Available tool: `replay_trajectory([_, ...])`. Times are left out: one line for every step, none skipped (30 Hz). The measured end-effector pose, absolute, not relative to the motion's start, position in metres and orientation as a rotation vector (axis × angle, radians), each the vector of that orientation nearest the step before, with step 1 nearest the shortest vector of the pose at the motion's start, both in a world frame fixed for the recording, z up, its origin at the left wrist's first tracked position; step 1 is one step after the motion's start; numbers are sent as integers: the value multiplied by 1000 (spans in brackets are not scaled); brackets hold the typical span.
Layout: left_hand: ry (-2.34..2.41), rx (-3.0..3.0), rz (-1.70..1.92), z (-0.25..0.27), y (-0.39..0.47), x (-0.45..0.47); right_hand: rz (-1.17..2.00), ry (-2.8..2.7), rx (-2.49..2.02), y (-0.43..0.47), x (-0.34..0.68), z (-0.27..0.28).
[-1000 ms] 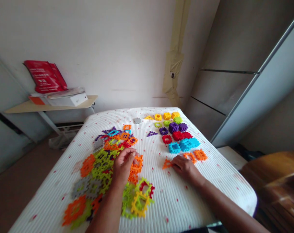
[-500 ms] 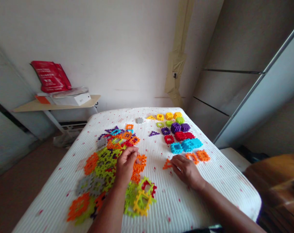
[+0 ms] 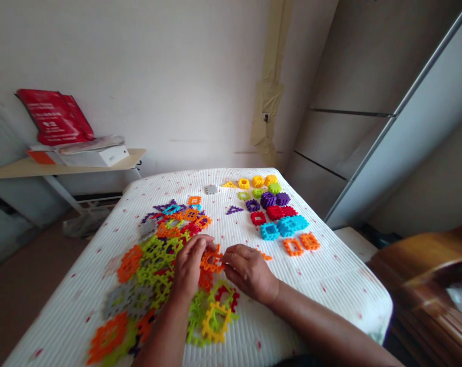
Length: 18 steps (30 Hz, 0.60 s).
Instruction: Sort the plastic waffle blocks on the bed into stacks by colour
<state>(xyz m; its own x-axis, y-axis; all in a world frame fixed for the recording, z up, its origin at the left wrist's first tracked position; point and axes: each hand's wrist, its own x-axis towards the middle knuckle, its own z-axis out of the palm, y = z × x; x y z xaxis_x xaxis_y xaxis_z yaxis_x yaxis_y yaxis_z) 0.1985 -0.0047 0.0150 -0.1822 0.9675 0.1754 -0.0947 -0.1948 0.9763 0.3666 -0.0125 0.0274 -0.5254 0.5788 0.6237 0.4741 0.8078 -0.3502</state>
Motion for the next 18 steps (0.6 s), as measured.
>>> replay_trajectory([1129,1157,1533,15,-5,198,238,-2171,-814,-12,368,27])
replay_trajectory([1101,1148,1527,15,-6,199,316,-2110,-876,-12,369,27])
replay_trajectory([1076,1153,1510,15,-6,199,403,-2037,-948,-11,370,26])
replay_trajectory([1065,1168,1488,15,-7,199,499,-1954,-1012,-9,371,24])
replay_trajectory([1065,1193,1463,14,-7,200,610,-1866,-1057,-7,371,22])
replay_trajectory([1074,1217,1440,14,-7,201,733,-1774,-1078,-5,371,19])
replay_trajectory([1081,1237,1420,14,-8,201,863,-1685,-1080,-3,370,16])
replay_trajectory([1084,1248,1411,14,-7,202,986,-1608,-1067,-2,369,14])
replay_trajectory([1083,1249,1413,13,-7,203,1094,-1550,-1047,0,368,11])
replay_trajectory([1080,1244,1420,13,-6,203,1181,-1515,-1030,0,367,9])
replay_trajectory([1077,1236,1429,13,-5,203,1234,-1507,-1021,0,366,8])
replay_trajectory([1075,1222,1443,12,-4,203,1254,-1525,-1021,0,366,7])
replay_trajectory([1076,1204,1458,12,-3,202,1250,-1562,-1026,-1,367,7])
replay_trajectory([1077,1182,1474,12,-2,202,1228,-1613,-1035,-2,368,7])
replay_trajectory([1080,1160,1486,11,-1,201,1193,-1671,-1045,-3,370,8])
replay_trajectory([1085,1139,1493,11,-1,200,1149,-1732,-1055,-4,371,9])
replay_trajectory([1091,1121,1499,10,0,199,1104,-1792,-1065,-6,373,11])
replay_trajectory([1097,1109,1498,10,0,199,1060,-1842,-1076,-7,376,13])
